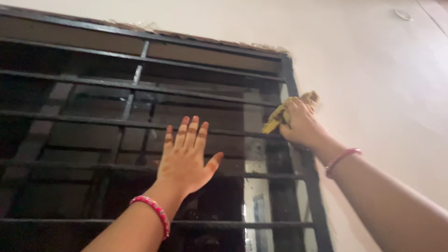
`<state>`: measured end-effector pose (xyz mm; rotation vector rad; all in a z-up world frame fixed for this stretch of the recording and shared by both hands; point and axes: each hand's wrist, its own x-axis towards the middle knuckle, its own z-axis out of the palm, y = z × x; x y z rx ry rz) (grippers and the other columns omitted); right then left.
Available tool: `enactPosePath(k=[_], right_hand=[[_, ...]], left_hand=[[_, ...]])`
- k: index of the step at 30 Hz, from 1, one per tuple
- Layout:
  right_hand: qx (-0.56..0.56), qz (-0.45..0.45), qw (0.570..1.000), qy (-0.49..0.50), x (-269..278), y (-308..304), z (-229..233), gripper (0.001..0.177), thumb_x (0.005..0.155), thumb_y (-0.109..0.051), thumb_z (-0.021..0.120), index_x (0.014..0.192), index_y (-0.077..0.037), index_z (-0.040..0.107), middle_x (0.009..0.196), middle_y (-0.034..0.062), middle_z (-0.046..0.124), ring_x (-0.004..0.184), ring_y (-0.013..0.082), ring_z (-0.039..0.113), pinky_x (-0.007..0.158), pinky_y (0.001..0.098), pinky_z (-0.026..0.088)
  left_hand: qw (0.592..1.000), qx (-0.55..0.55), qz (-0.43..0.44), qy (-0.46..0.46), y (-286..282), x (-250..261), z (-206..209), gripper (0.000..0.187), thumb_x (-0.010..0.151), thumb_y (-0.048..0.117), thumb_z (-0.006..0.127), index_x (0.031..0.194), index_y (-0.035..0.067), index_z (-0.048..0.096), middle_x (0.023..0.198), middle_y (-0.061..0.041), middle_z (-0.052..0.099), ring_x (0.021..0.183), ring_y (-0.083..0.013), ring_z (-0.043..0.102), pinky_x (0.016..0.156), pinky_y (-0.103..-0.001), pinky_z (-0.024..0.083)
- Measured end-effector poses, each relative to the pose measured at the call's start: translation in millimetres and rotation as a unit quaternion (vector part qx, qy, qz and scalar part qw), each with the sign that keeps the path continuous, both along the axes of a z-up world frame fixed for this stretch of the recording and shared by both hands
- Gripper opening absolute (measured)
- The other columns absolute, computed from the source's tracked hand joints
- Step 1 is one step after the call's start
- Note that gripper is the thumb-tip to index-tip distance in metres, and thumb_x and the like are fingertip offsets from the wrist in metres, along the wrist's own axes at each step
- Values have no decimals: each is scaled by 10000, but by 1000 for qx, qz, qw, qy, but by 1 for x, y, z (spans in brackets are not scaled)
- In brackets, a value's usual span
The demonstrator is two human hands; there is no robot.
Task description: The person cleans the metal grills and the frame of a window using a yellow cloth by hand, wiping the bars and the surrounding wall surface.
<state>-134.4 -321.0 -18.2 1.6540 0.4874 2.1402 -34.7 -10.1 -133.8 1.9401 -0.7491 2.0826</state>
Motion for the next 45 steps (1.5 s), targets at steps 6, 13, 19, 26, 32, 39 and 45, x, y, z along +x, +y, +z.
enactPosePath(k=[6,13,19,26,32,39,45], right_hand=[[188,42,978,84,-15,11,-58,349,798,11,610,1140,-52,581,1152,208,638,1080,446,620,895,518,504],[196,5,971,139,-42,27,-136,361,742,57,592,1088,-46,578,1085,199,634,1038,447,621,843,520,498],[202,-27,968,144,-60,53,-214,382,708,88,596,1061,-56,576,1032,216,620,1018,429,602,852,516,512],[356,16,877,322,-79,54,-160,546,833,80,557,1347,-93,488,1222,245,641,1210,407,630,1027,499,508],[98,22,990,95,-30,15,-176,560,786,81,549,1343,37,523,1402,257,513,1363,433,459,1106,479,397],[150,-26,977,152,-39,11,-223,583,746,93,544,1322,3,534,1421,214,525,1347,402,493,1084,462,445],[128,-23,970,204,-49,12,-337,648,710,115,511,1354,45,489,1403,274,500,1306,431,493,1045,456,461]], left_hand=[[999,-6,-14,-38,3,9,-21,822,948,643,349,1556,96,261,1690,-128,159,1562,-310,104,1153,-551,118],[997,-18,-38,-63,-1,12,-58,656,1000,575,370,1482,141,464,1631,-131,331,1509,-290,266,1191,-538,182],[998,-5,-33,-61,0,11,-91,737,973,616,357,1529,132,365,1623,-123,289,1521,-288,193,1217,-545,97],[999,23,1,-45,-1,10,-103,909,906,706,317,1606,147,164,1680,-123,83,1558,-300,17,1212,-592,59],[999,38,6,13,1,1,-107,894,932,690,339,1594,117,161,1673,-145,67,1538,-322,33,1169,-552,129],[999,38,-22,-4,1,1,-115,846,970,653,346,1595,101,204,1678,-171,90,1539,-342,79,1191,-559,148],[994,41,59,84,-10,-16,-160,734,1013,629,309,1597,186,276,1688,-125,147,1562,-295,160,1248,-525,160]])
